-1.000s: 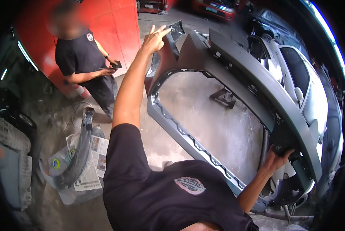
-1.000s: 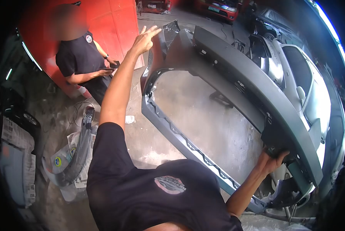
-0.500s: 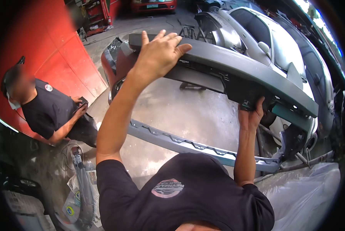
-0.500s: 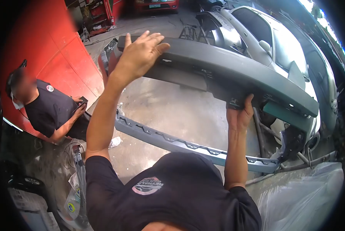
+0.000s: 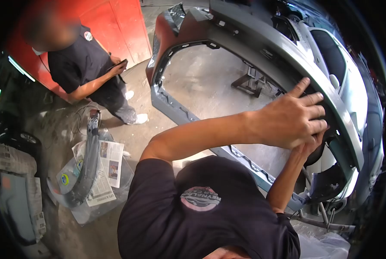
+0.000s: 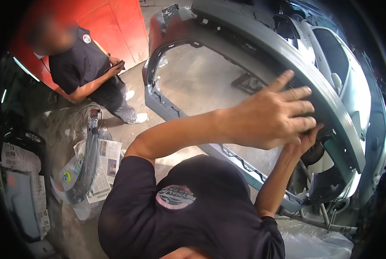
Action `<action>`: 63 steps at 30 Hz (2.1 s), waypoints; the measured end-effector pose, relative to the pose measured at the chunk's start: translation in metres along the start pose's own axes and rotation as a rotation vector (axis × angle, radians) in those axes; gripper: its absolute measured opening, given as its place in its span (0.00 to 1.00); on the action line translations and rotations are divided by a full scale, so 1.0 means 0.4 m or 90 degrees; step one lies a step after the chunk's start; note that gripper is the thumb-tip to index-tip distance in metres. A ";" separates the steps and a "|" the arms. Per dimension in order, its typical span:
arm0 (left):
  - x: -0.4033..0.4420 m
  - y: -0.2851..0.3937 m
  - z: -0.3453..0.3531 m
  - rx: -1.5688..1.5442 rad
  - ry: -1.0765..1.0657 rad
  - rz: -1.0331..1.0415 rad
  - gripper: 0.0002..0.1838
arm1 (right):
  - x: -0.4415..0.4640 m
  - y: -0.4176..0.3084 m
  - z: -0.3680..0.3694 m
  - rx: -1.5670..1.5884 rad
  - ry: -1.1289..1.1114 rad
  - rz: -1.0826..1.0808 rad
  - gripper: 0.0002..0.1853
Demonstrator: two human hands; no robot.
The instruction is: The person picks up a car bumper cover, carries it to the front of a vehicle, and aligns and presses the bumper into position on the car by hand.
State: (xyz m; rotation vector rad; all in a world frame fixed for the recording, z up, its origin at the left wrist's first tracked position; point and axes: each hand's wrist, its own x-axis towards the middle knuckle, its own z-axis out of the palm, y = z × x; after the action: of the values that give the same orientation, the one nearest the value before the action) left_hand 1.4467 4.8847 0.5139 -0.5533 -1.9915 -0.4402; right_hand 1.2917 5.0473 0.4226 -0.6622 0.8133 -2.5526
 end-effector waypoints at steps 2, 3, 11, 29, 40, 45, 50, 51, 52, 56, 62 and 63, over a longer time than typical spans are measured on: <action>0.022 -0.040 -0.063 0.086 0.017 -0.048 0.22 | 0.037 -0.024 -0.057 0.139 0.024 -0.022 0.28; 0.031 -0.085 -0.091 0.147 0.020 -0.087 0.23 | 0.052 -0.020 -0.085 0.188 0.075 -0.053 0.22; 0.197 -0.203 -0.041 0.208 -0.340 -0.359 0.45 | 0.016 -0.003 -0.014 0.246 0.023 -0.053 0.21; -0.163 -0.585 -0.501 0.322 0.161 -0.524 0.24 | 0.016 -0.012 -0.053 0.199 0.053 -0.049 0.22; -0.311 -0.187 -0.286 0.126 0.098 -0.269 0.17 | 0.035 -0.027 -0.074 0.207 0.001 -0.028 0.19; -0.531 -0.332 -0.359 0.221 0.453 -0.432 0.09 | 0.048 -0.052 -0.089 0.200 -0.023 -0.020 0.20; -1.049 -0.542 -0.402 0.244 0.681 -0.825 0.16 | 0.065 -0.086 -0.114 0.214 0.026 -0.071 0.24; -1.180 -0.560 -0.379 0.228 0.696 -0.854 0.16 | 0.057 -0.093 -0.119 0.200 0.044 -0.078 0.25; -1.271 -0.542 -0.346 0.161 0.721 -0.918 0.15 | 0.052 -0.097 -0.121 0.191 0.060 -0.091 0.25; -1.260 -0.332 -0.204 -0.217 0.766 -1.092 0.30 | 0.025 -0.106 -0.109 0.159 0.074 -0.108 0.28; -1.107 -0.070 0.020 -0.603 0.574 -1.097 0.30 | 0.007 -0.078 -0.064 0.174 0.008 -0.093 0.28; -1.089 -0.058 0.036 -0.661 0.544 -1.110 0.25 | 0.011 -0.077 -0.069 0.189 0.004 -0.089 0.28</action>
State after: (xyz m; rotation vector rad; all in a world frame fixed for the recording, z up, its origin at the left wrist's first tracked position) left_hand 1.6029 4.7879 0.1182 0.8897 -0.7658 -2.2839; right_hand 1.2669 5.0809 0.4231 -0.6341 0.3864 -2.7253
